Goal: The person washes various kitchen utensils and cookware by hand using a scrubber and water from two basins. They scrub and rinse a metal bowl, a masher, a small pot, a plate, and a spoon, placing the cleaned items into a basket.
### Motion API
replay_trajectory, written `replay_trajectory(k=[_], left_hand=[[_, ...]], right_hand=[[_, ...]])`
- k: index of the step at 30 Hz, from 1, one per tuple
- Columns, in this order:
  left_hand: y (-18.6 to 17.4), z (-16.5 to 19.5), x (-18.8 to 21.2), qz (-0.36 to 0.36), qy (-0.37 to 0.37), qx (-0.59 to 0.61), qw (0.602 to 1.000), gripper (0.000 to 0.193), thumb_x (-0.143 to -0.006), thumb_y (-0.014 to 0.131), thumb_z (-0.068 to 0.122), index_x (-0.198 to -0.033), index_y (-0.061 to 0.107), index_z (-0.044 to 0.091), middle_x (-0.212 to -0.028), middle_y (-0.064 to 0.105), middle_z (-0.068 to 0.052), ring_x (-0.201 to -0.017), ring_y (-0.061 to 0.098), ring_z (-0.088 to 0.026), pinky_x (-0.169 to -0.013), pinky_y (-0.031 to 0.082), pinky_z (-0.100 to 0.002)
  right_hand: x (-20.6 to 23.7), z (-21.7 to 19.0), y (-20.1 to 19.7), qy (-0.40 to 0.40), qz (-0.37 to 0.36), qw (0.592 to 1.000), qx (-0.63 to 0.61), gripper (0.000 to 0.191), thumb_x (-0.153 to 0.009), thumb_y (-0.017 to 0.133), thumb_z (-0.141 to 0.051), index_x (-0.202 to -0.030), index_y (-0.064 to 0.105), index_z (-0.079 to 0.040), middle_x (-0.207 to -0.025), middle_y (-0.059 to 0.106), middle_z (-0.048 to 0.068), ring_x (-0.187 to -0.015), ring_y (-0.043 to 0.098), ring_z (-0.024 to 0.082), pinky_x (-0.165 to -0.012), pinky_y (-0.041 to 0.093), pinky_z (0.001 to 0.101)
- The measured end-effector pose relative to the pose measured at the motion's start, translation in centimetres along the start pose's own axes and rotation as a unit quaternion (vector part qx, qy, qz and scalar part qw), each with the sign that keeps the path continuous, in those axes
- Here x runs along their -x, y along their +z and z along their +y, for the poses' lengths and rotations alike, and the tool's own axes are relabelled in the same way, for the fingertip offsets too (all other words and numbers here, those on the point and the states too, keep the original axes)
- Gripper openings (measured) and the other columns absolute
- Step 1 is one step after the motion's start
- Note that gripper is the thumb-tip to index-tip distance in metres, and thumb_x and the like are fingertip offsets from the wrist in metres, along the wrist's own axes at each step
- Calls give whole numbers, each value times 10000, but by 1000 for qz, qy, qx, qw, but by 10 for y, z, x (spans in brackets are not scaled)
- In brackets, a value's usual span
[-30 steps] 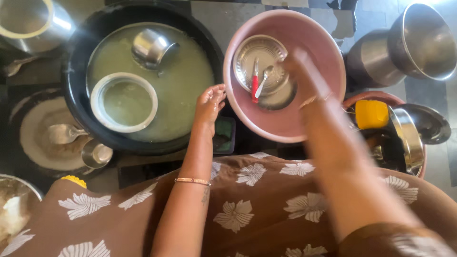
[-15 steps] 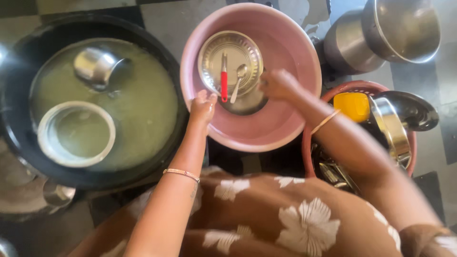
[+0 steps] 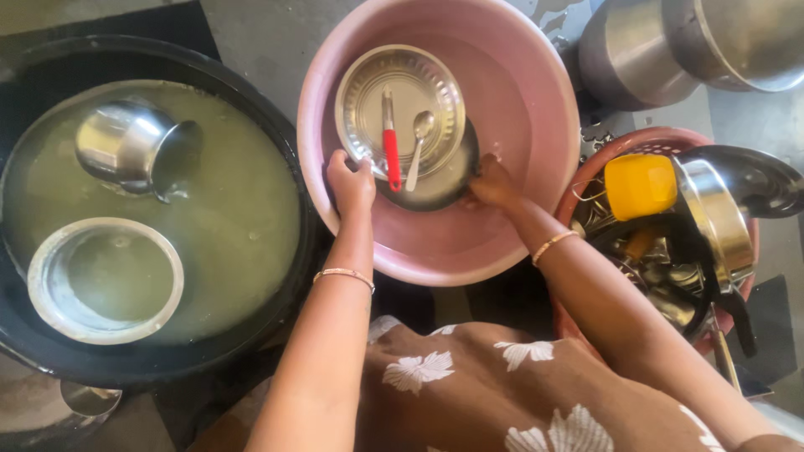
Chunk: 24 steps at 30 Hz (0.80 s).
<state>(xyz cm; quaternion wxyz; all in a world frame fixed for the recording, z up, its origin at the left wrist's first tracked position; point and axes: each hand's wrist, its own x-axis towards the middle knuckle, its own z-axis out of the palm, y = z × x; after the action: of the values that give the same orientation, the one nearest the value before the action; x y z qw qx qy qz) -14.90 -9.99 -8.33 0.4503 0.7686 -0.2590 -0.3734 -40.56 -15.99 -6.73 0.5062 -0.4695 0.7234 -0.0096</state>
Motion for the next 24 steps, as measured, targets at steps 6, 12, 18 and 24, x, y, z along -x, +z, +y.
replay_trajectory(k=[6,12,18,24], left_hand=[[5,-2,9,25,-55,42,997,407,-787,634,-22,-1154,459,-6,-1087,608,-223,-1017,649,-349,-932,506,-405],[9,-6,14,-57,-27,-44,997,341,-755,652,14,-1085,568,39,-1040,690,-217,-1024,675,-405,-899,511,-455],[10,0,28,-162,7,-143,976,292,-867,710,223,-1078,627,38,-1048,727,-241,-1043,681,-430,-893,527,-499],[17,2,31,-194,7,-98,976,542,-852,739,303,-1294,567,41,-1141,698,-236,-1083,659,-423,-895,511,-487]], right_hand=[[-12,14,-24,-206,236,910,270,502,-895,630,-191,-1293,451,57,-1119,633,361,-990,660,500,-856,525,575],[28,-33,17,-101,182,941,265,544,-1065,500,-530,-1311,596,-55,-1196,717,267,-1094,694,449,-948,520,556],[46,-52,49,-179,144,911,343,873,-849,733,-447,-1442,351,68,-1389,446,357,-1179,554,496,-914,507,522],[35,1,33,-240,139,883,378,531,-947,564,-9,-1461,434,-39,-1373,510,269,-1237,561,469,-975,513,542]])
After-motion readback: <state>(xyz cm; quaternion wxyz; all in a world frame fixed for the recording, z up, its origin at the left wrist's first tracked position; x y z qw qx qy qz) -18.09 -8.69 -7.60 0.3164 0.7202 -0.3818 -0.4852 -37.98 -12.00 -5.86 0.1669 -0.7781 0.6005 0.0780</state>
